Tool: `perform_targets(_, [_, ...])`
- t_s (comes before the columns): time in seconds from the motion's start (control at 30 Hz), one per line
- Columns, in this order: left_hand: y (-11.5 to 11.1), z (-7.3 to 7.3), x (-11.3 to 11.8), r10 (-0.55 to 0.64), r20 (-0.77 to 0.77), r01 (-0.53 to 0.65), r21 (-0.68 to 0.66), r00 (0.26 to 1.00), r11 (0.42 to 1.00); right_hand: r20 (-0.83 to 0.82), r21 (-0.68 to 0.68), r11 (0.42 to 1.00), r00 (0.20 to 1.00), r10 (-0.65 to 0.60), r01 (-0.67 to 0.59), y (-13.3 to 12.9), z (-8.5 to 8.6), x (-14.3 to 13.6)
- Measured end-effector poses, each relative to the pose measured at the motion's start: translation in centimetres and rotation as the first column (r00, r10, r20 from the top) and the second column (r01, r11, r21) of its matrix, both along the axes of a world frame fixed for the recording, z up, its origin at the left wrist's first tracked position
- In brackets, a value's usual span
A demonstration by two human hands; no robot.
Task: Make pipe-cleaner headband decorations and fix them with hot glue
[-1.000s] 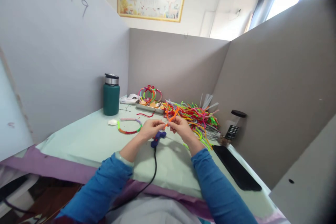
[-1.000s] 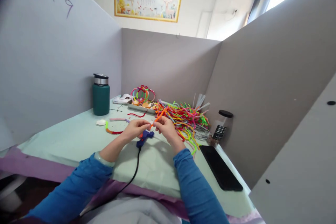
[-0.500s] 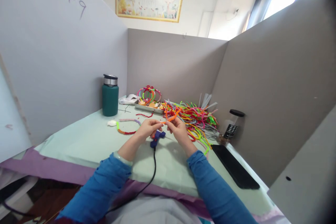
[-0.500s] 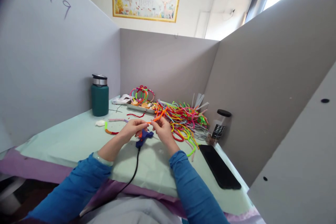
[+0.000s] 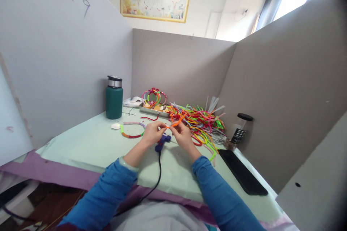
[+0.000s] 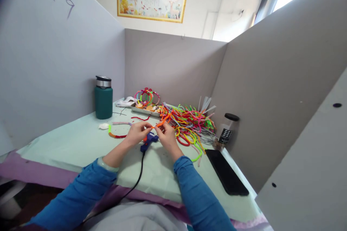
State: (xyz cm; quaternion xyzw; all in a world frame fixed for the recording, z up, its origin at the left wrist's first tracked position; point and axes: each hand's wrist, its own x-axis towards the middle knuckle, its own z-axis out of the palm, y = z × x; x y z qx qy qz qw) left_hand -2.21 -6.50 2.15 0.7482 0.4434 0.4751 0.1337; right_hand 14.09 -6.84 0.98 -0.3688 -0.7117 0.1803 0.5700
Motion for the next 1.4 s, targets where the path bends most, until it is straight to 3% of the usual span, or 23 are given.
perform_targets(0.17, [-0.2, -0.1, 0.0, -0.051, -0.128, 0.062, 0.083, 0.990, 0.995, 0.114, 0.083, 0.995, 0.992, -0.061, 0.052, -0.6, 0.3, 0.0])
perform_targets(0.33, [0.1, -0.4, 0.1, -0.174, -0.110, 0.166, -0.084, 0.979, 0.983, 0.099, 0.024, 1.000, 0.995, -0.009, 0.006, -0.6, 0.3, 0.3])
perform_targets(0.43, [0.3, -0.5, 0.1, -0.148, -0.054, 0.141, -0.119, 0.987, 0.983, 0.059, -0.012, 0.999, 0.998, 0.030, -0.030, -0.4, 0.2, 0.4])
perform_targets(0.67, [0.2, -0.4, 0.1, -0.085, -0.052, 0.082, -0.059, 0.995, 0.995, 0.016, -0.030, 1.000, 1.000, 0.002, -0.001, -0.3, 0.2, 0.2])
perform_targets(0.83, [0.1, 0.1, 0.1, -0.116, 0.249, 0.172, -0.218, 0.962, 0.961, -0.020, -0.004, 0.999, 0.999, -0.033, 0.033, -0.2, 0.1, 0.0])
perform_targets(0.97, [-0.4, 0.7, -0.1, -0.155, 0.522, 0.361, -0.319, 0.839, 0.876, 0.022, 0.100, 0.995, 1.000, -0.003, 0.001, -0.7, -0.1, -0.7])
perform_targets(1.1, [-0.5, 0.7, -0.3, -0.198, 0.631, 0.503, -0.350, 0.750, 0.791, 0.103, 0.151, 0.989, 0.995, -0.011, -0.005, -1.2, 0.0, -1.3])
perform_targets(1.17, [-0.2, 0.5, -0.3, -0.183, 0.596, 0.461, -0.355, 0.782, 0.813, 0.110, 0.152, 0.988, 0.993, -0.045, 0.028, -1.3, 0.1, -1.1])
perform_targets(1.23, [0.0, 0.3, -0.4, -0.139, 0.502, 0.335, -0.326, 0.854, 0.884, 0.107, 0.151, 0.986, 0.991, -0.082, 0.065, -1.1, 0.2, -0.7])
perform_targets(1.33, [0.1, 0.2, -0.3, -0.067, 0.253, 0.116, -0.184, 0.965, 0.976, 0.122, 0.162, 0.981, 0.984, -0.126, 0.105, -0.9, 0.2, 0.0])
perform_targets(1.4, [-0.1, 0.2, -0.2, -0.034, 0.063, 0.038, -0.061, 0.997, 0.997, 0.176, 0.178, 0.979, 0.976, -0.128, 0.097, -0.7, 0.1, 0.5])
